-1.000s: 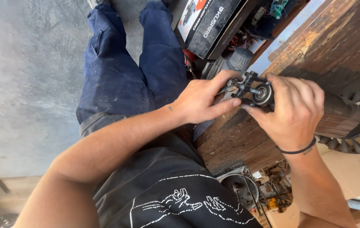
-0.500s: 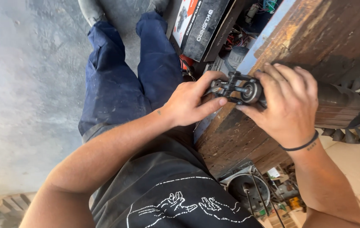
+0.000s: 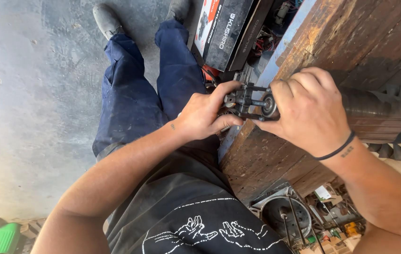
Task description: Disassembling a motor rotor using a bearing puller and a wrench on a workbench
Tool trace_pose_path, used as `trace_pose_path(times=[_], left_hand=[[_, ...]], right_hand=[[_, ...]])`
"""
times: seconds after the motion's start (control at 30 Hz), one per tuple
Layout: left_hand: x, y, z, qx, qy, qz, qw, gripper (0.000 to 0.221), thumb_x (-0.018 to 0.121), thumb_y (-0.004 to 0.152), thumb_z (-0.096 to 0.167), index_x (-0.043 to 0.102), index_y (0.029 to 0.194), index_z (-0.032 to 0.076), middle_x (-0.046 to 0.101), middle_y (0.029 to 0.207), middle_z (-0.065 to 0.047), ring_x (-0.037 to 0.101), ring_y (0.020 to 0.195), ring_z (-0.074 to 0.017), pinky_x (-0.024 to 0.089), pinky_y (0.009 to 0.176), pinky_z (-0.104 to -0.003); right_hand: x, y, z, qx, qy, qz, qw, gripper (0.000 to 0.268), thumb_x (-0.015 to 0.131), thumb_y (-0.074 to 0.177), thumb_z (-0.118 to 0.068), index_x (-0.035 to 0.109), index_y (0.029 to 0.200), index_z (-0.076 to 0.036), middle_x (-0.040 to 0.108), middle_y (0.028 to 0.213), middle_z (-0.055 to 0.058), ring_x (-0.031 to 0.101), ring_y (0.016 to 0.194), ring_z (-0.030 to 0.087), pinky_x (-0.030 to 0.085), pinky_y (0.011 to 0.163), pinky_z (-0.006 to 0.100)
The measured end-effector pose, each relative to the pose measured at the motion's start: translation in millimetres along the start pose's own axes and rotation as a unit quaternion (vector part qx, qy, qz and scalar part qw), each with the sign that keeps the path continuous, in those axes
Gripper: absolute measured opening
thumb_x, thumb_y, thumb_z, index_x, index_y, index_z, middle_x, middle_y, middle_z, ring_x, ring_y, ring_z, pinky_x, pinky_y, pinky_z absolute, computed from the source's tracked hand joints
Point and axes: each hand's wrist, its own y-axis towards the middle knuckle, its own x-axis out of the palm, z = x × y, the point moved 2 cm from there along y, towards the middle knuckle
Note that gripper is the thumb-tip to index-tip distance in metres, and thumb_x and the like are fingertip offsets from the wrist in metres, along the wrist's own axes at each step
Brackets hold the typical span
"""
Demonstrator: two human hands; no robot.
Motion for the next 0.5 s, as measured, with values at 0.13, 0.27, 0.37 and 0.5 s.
trace_pose_path(times=[0.13, 0.27, 0.37, 0.5], left_hand=[[7.1, -2.2, 1.7, 0.017, 0.045, 0.043, 0.998, 0.083, 0.038, 0.094, 0.075, 0.032, 0.146, 0.011, 0.073, 0.089, -0.007, 0.074, 0.079, -0.0337, 0.055, 0.066, -0.046], [8.1, 4.4, 3.2, 0.032, 0.027, 0.081, 0.996, 0.100, 0.059, 0.083, 0.079, 0.031, 0.153, 0.013, 0.066, 0.103, 0.000, 0.076, 0.075, -0.0274, 0.058, 0.069, -0.042], [16.8, 8.1, 1.5, 0.017, -0.026, 0.089, 0.996, 0.100, 0.066, 0.079, 0.078, 0.033, 0.153, 0.019, 0.069, 0.129, 0.002, 0.078, 0.086, -0.0232, 0.059, 0.077, -0.037], [20.9, 10.7, 7.1, -0.025, -0.084, 0.112, 0.990, 0.094, 0.068, 0.073, 0.079, 0.042, 0.146, 0.026, 0.072, 0.119, 0.007, 0.079, 0.100, -0.0185, 0.059, 0.085, -0.033]], right_hand=[[11.9, 8.4, 15.1, -0.040, -0.010, -0.113, 0.993, 0.083, 0.053, 0.081, -0.096, 0.068, 0.093, -0.016, 0.070, 0.082, 0.000, 0.069, 0.086, 0.020, 0.052, 0.096, 0.037], [16.0, 25.6, 24.5, -0.080, 0.020, -0.212, 0.974, 0.080, 0.059, 0.073, -0.093, 0.068, 0.099, -0.018, 0.071, 0.085, -0.001, 0.066, 0.089, 0.023, 0.050, 0.095, 0.040], [16.5, 42.1, 26.9, -0.094, 0.051, -0.330, 0.938, 0.079, 0.056, 0.075, -0.095, 0.068, 0.097, -0.020, 0.070, 0.084, -0.003, 0.066, 0.088, 0.021, 0.044, 0.105, 0.042], [14.1, 56.2, 27.6, -0.114, 0.086, -0.392, 0.909, 0.073, 0.063, 0.071, -0.092, 0.068, 0.087, -0.021, 0.074, 0.080, -0.006, 0.066, 0.081, 0.021, 0.041, 0.110, 0.041]])
